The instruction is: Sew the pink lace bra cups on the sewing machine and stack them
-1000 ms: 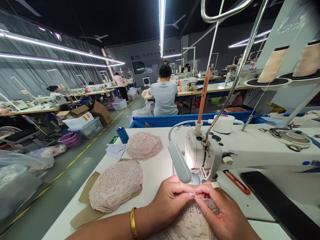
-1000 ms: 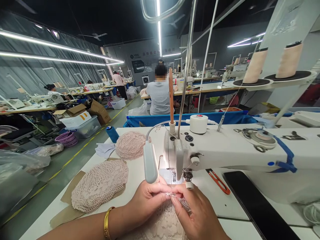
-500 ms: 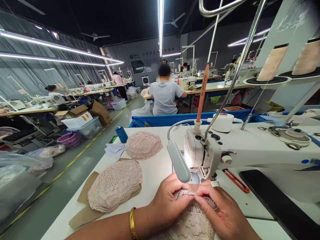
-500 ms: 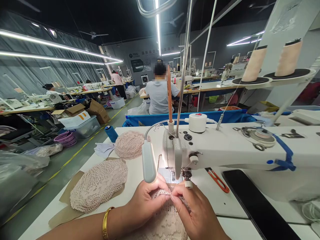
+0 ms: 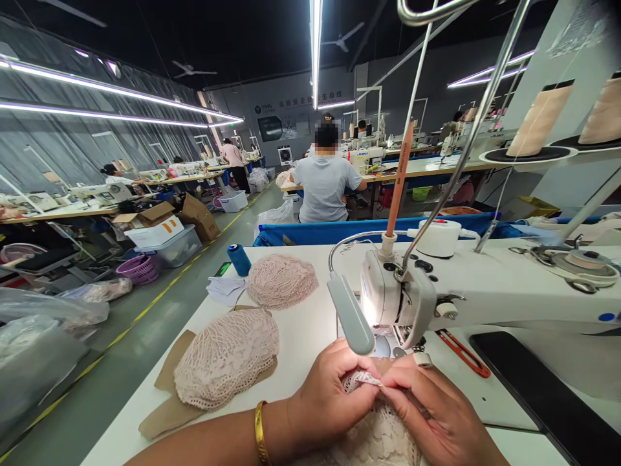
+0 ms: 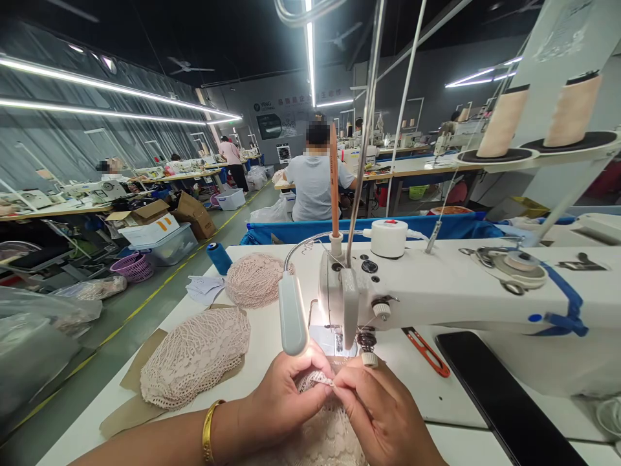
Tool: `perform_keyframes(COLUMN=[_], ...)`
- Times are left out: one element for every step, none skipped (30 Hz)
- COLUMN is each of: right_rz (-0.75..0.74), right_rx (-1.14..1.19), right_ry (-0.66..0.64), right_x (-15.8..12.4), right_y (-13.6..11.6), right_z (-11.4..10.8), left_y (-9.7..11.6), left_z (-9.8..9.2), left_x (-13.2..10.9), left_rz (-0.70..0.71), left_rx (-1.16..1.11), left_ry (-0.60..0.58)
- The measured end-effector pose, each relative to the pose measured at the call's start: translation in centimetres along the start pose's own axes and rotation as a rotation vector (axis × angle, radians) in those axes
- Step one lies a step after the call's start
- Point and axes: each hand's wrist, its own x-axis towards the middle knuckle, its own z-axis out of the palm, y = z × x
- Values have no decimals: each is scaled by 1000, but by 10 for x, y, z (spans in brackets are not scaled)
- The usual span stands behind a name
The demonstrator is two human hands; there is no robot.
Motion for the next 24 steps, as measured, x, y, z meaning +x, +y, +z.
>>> perform_keyframes(right_rz=[-11,-25,-52,-90,-130,-168,-199,-223,-240,-250,-264,-280,-297,-316,-333,-349,-363,-371,-375,-379,-377,-371,-354,-321], right_rx=[-9,-17,-21,-24,-29,-37,-49,-62,-76,-91,-105,-120,-138,-155,-170,-180,-185,-190,-194,-198,-202,-207,-214,-224], right_ry=[-2,2,10,22,28,29,28,23,18,16,21,33,44,55,67,80,86,92,102,107,112,113,107,98], right_x=[1,2,3,4,5,5,6,6,5,4,4,3,2,2,3,4,6,8,10,11,11,10,6,2], right_y=[-1,-1,-1,-1,-1,0,0,0,1,1,0,0,0,0,0,1,1,1,0,-2,-6,-12,-19,-28], right_z=[-1,-2,-3,-4,-4,-4,-4,-4,-4,-4,-4,-5,-5,-5,-6,-6,-7,-8,-9,-11,-13,-16,-19,-21], left_y=[-1,-2,-3,-4,-5,-6,-6,-6,-6,-6,-5,-5,-5,-4,-4,-3,-3,-1,1,4,8,13,19,26], left_z=[0,1,1,1,2,2,2,2,2,1,1,1,1,1,1,1,0,0,0,-1,-2,-4,-5,-7], left_x=[0,0,0,0,0,0,1,1,1,0,0,0,-1,-1,0,1,2,4,5,6,6,4,2,-2], left_rz=[3,8,20,38,58,82,109,135,160,183,205,222,235,250,268,289,309,325,336,336,321,285,211,97], left_rx=[7,10,10,7,1,-6,-11,-13,-10,-3,10,30,55,82,106,124,135,139,131,116,99,76,36,-32], left_ry=[14,30,46,60,74,85,93,97,96,92,91,92,100,108,113,112,103,88,69,39,4,-37,-90,-162])
